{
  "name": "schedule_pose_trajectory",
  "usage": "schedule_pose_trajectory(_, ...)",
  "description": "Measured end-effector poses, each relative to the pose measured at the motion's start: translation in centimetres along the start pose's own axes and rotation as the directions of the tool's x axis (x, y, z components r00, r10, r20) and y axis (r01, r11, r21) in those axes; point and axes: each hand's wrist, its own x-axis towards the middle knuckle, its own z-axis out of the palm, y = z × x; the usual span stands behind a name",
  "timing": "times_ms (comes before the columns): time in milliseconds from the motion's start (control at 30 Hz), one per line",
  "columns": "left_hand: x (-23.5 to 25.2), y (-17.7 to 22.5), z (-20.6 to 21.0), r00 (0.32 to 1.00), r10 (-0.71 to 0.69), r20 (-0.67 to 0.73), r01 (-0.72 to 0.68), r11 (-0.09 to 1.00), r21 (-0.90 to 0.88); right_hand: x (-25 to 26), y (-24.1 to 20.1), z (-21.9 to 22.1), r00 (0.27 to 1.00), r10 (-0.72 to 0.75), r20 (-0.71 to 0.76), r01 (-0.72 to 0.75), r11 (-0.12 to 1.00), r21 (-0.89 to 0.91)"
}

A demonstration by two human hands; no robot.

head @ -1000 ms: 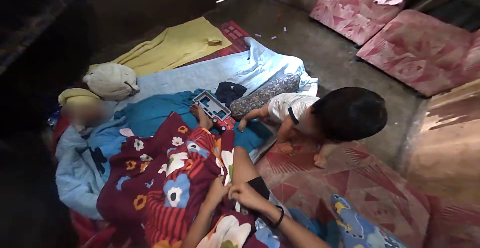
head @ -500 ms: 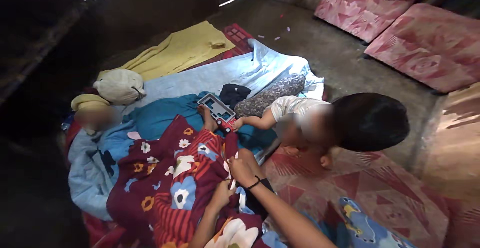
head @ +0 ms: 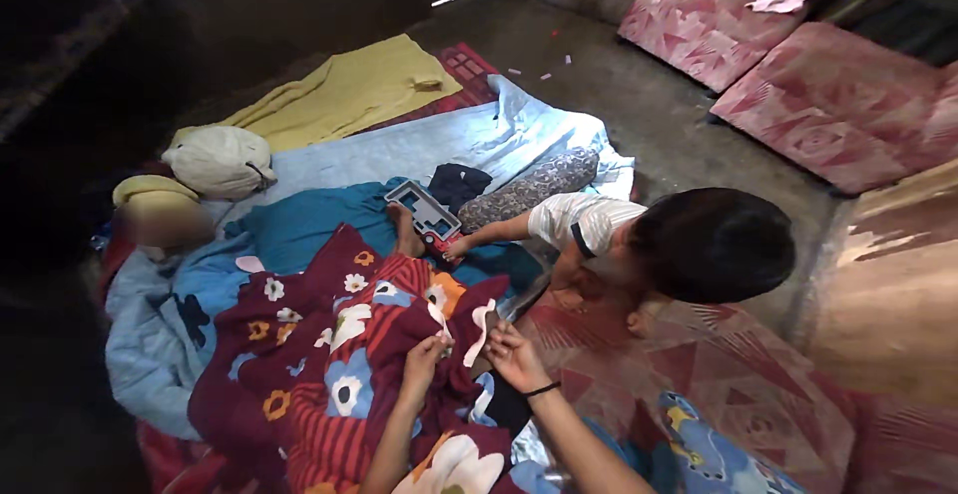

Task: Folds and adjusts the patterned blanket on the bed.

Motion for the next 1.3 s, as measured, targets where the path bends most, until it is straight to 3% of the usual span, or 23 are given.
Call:
schedule_pose_trajectory(100,0.1,-0.1,0.0,0.998,0.027,0.050,-0.028,1.000,0.013,-0.5,0.1,0.7,1.000,-0.029,0.007,0.030,0.976,-0.216)
schedule_pose_trajectory(200,0.2,-0.8,0.5,0.961,-0.037,0.272,-0.050,0.950,0.308,0.1,0.5,1.8,0.993,-0.104,-0.062,0.072,0.919,-0.388)
schedule_pose_trajectory(300,-0.2,-1.2,0.9,0.943,-0.062,0.326,-0.089,0.899,0.430,0.9,0.5,2.5,0.990,-0.112,-0.091,0.041,0.824,-0.565)
schedule_pose_trajectory(433,-0.7,-1.6,1.0,0.968,0.074,0.240,-0.154,0.930,0.335,1.5,0.3,3.0,0.999,-0.045,-0.024,0.010,0.630,-0.776)
schedule_pose_trajectory(533,-0.5,-1.7,0.8,0.958,0.087,0.273,-0.201,0.882,0.425,1.0,0.0,3.2,0.999,-0.018,0.048,0.051,0.369,-0.928)
schedule_pose_trajectory(600,-0.2,-1.6,0.8,0.953,0.079,0.291,-0.212,0.864,0.458,0.9,0.1,3.2,0.997,-0.006,0.075,0.074,0.285,-0.956)
schedule_pose_trajectory(667,-0.2,-1.2,0.6,0.943,0.033,0.332,-0.183,0.882,0.433,0.9,0.4,2.8,0.997,-0.035,0.075,0.082,0.315,-0.946)
schedule_pose_trajectory(733,-0.8,-0.3,0.2,0.891,-0.058,0.450,-0.123,0.924,0.361,0.9,0.7,2.6,0.993,-0.110,0.037,0.077,0.392,-0.917)
schedule_pose_trajectory(800,-1.8,0.9,-0.4,0.761,-0.174,0.625,-0.058,0.941,0.333,1.1,0.6,2.7,0.986,-0.161,-0.033,0.055,0.514,-0.856)
schedule_pose_trajectory(933,-4.0,1.7,-1.8,0.420,-0.336,0.843,0.058,0.937,0.344,1.4,0.2,3.2,0.982,-0.153,-0.113,0.024,0.689,-0.724)
schedule_pose_trajectory(1000,-4.6,1.9,-2.4,0.338,-0.336,0.879,0.100,0.942,0.322,1.2,-0.4,3.8,0.978,-0.120,-0.168,-0.017,0.764,-0.645)
schedule_pose_trajectory(1067,-4.5,1.4,-2.5,0.349,-0.331,0.877,0.111,0.944,0.312,1.0,-0.8,3.9,0.967,-0.096,-0.238,-0.046,0.847,-0.530)
schedule_pose_trajectory(1200,-3.7,0.6,-1.7,0.533,-0.332,0.778,0.165,0.943,0.289,0.8,-1.1,2.7,0.949,-0.152,-0.277,0.092,0.972,-0.217)
schedule_pose_trajectory(1300,-3.3,1.1,-1.2,0.556,-0.364,0.747,0.149,0.928,0.341,1.3,-2.6,0.1,0.886,-0.224,-0.405,0.216,0.974,-0.066)
